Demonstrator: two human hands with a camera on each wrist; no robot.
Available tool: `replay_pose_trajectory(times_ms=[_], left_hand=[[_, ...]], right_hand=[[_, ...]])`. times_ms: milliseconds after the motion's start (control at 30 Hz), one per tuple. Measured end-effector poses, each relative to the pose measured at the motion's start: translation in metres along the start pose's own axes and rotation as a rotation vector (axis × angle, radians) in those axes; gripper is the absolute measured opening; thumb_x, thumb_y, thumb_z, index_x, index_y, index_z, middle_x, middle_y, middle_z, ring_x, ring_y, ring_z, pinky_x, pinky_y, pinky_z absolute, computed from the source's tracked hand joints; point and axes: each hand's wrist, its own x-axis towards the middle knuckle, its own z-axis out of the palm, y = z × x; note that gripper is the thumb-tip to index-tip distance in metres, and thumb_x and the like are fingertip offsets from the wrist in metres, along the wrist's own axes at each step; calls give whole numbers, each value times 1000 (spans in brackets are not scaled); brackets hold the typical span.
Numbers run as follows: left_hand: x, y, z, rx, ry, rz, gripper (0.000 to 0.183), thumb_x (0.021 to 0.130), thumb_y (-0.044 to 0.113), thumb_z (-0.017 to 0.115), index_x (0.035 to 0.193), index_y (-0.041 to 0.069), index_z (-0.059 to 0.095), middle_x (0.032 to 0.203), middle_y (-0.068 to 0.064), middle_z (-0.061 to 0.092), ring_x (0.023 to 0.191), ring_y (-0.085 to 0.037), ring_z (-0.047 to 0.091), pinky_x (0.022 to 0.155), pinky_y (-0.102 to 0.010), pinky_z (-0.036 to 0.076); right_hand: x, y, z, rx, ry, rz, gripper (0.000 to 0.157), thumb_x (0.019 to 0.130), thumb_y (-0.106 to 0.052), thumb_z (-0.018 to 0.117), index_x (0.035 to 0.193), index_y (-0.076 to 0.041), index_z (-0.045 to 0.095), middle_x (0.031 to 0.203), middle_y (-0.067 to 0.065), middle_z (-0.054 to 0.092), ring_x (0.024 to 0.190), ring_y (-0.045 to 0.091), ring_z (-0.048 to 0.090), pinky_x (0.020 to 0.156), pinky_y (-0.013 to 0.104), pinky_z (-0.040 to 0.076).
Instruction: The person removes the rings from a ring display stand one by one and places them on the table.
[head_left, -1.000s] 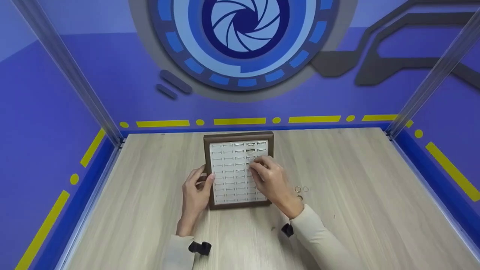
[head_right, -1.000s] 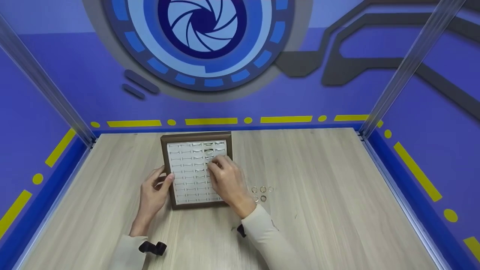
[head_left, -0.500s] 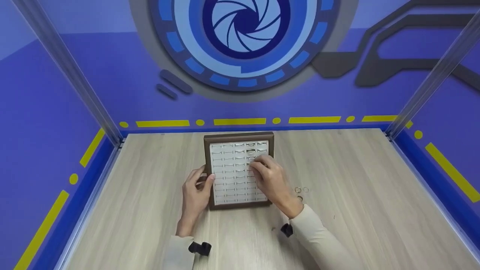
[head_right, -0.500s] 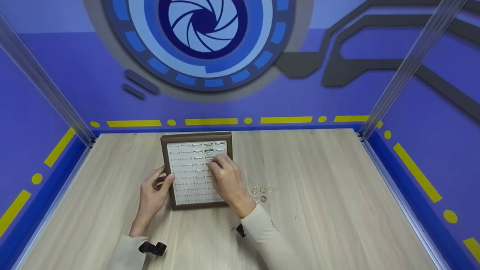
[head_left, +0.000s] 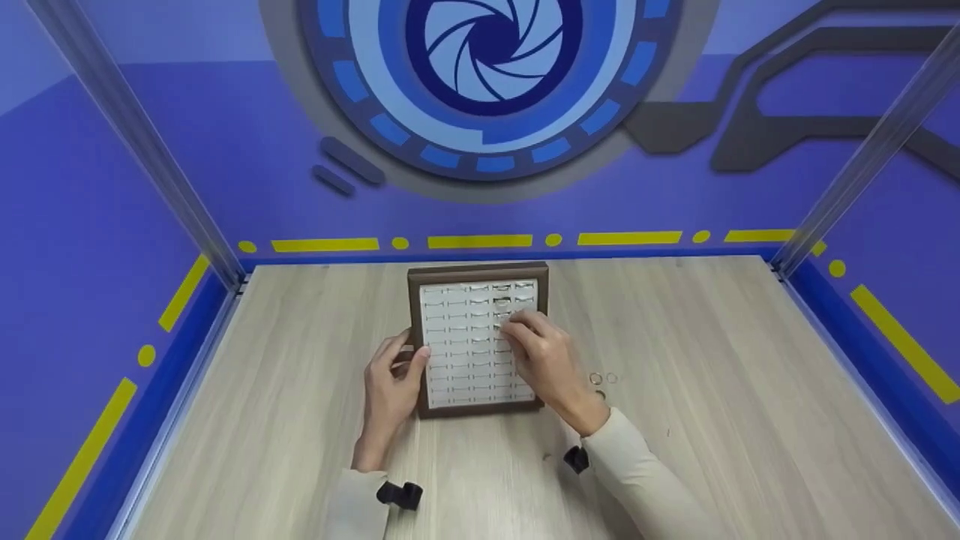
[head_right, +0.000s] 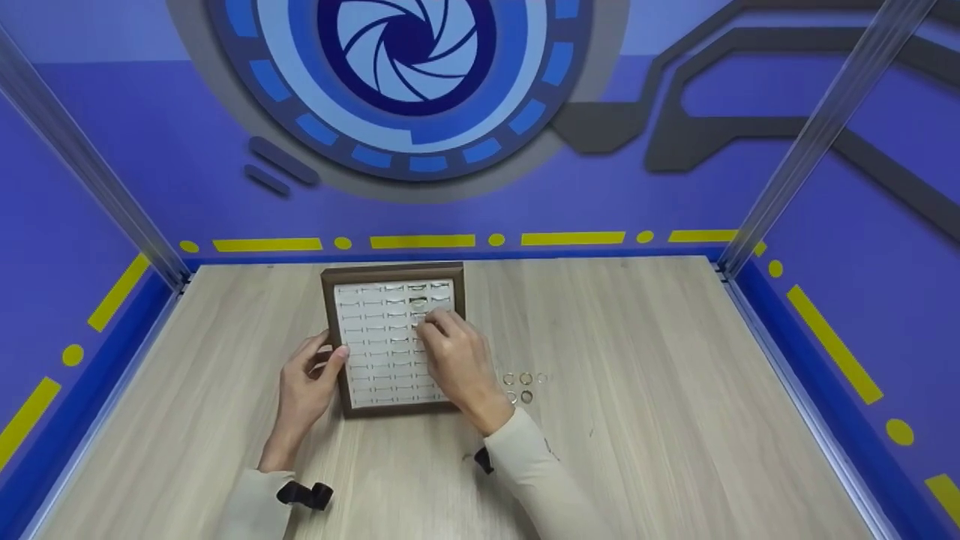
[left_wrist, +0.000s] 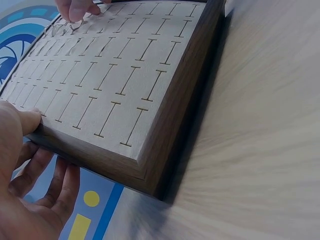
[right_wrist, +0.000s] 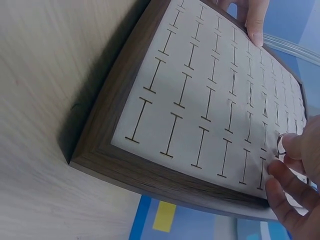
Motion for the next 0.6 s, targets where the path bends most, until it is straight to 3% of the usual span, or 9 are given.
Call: replay_pose_trajectory(times_ms=[600], left_hand=[[0, 1, 0, 9, -16, -30, 42, 103, 22, 75, 142, 8, 68, 123, -6, 72, 103, -22, 74, 92, -41, 64]], right_hand=[[-7, 2, -11, 49, 5, -22, 17, 86, 11, 82, 97, -2, 79, 95, 6, 69, 83, 19, 71, 75, 27, 63]])
